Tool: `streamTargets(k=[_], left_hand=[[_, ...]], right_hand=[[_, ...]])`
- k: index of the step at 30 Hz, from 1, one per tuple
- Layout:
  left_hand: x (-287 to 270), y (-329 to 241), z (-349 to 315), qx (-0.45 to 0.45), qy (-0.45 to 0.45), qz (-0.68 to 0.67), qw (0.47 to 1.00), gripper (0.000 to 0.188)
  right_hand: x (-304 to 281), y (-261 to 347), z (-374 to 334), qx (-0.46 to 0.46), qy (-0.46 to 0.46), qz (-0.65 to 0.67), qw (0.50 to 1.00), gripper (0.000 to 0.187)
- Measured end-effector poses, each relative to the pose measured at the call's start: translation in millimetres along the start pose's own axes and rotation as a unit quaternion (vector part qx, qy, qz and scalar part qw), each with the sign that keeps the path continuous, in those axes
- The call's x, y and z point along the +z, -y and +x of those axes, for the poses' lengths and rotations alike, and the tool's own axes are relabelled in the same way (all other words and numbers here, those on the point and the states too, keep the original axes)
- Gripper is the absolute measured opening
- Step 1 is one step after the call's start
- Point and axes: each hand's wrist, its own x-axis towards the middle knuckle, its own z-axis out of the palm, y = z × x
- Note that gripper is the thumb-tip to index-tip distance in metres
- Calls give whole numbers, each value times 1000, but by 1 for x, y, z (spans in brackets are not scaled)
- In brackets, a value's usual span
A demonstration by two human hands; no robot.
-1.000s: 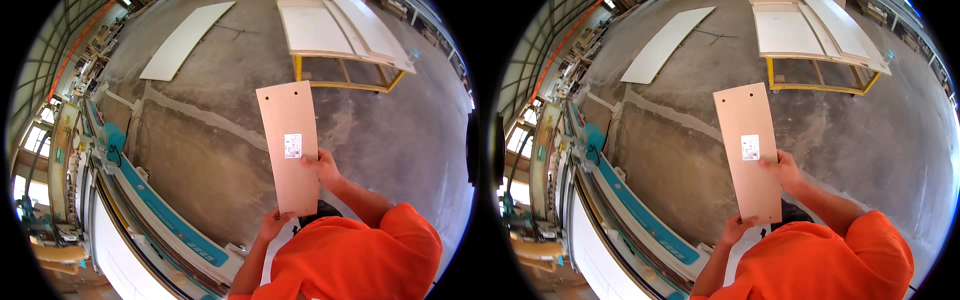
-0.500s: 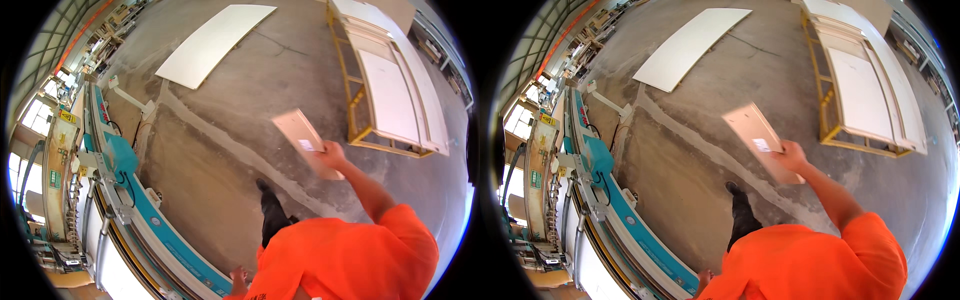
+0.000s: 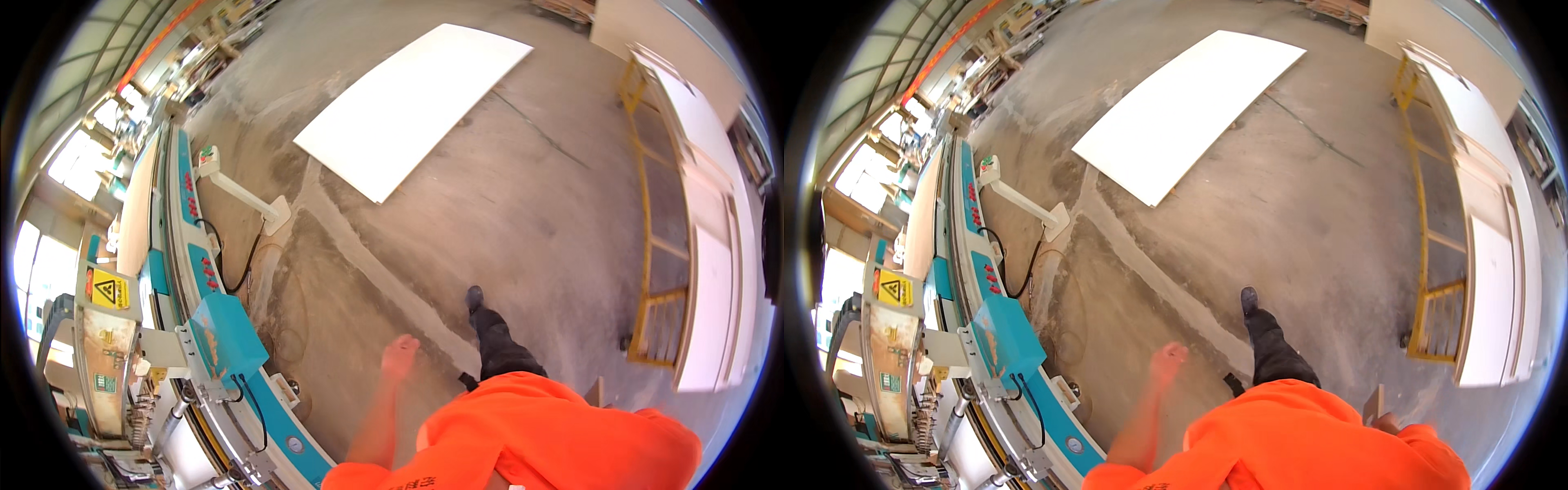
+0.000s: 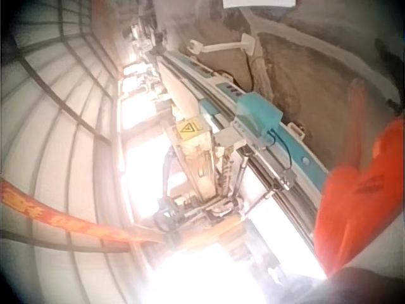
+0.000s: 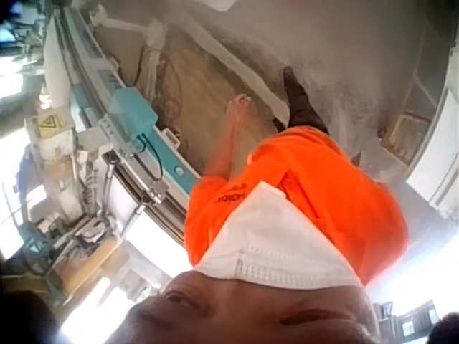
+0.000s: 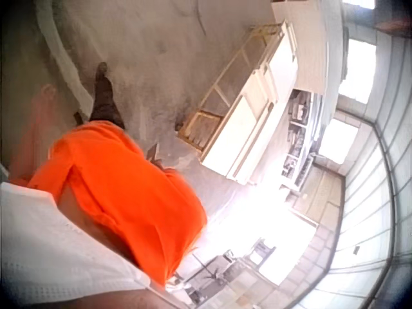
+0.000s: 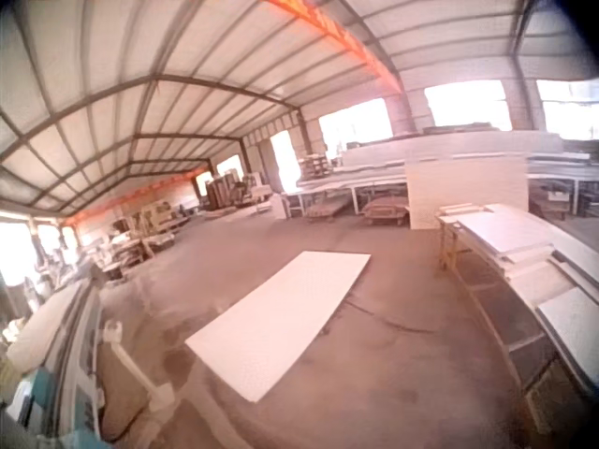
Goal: The person holds a wooden board panel and walks through a manufacturing facility to a multi-tiered storage rack, where they search through and compare various coiled edge banding rolls before returning to an open floor area.
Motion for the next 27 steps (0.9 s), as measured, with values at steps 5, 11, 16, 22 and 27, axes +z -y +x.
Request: streamTargets(k=[5,11,16,22,27], left_hand=[[-50,30,68,-231,-6,-153,961,38],[-53,221,23,-254,119,-7,960,25],[-92,119,113,-335,87,-21,938,23],[-182,117,324,-230,80,15,970,34],[-360,48,515,-241,-156,-255,923,26]], right_hand=[[-93,231,82,-145,-54,-69,986,45],[-373,661,-96,-492,-169,64,852,38],[-474,846,-166,-525,-200,189,806,34],[-432,964,-145,-534,-181,90,821,36],[-335,982,-136,-392,-97,-145,903,47]])
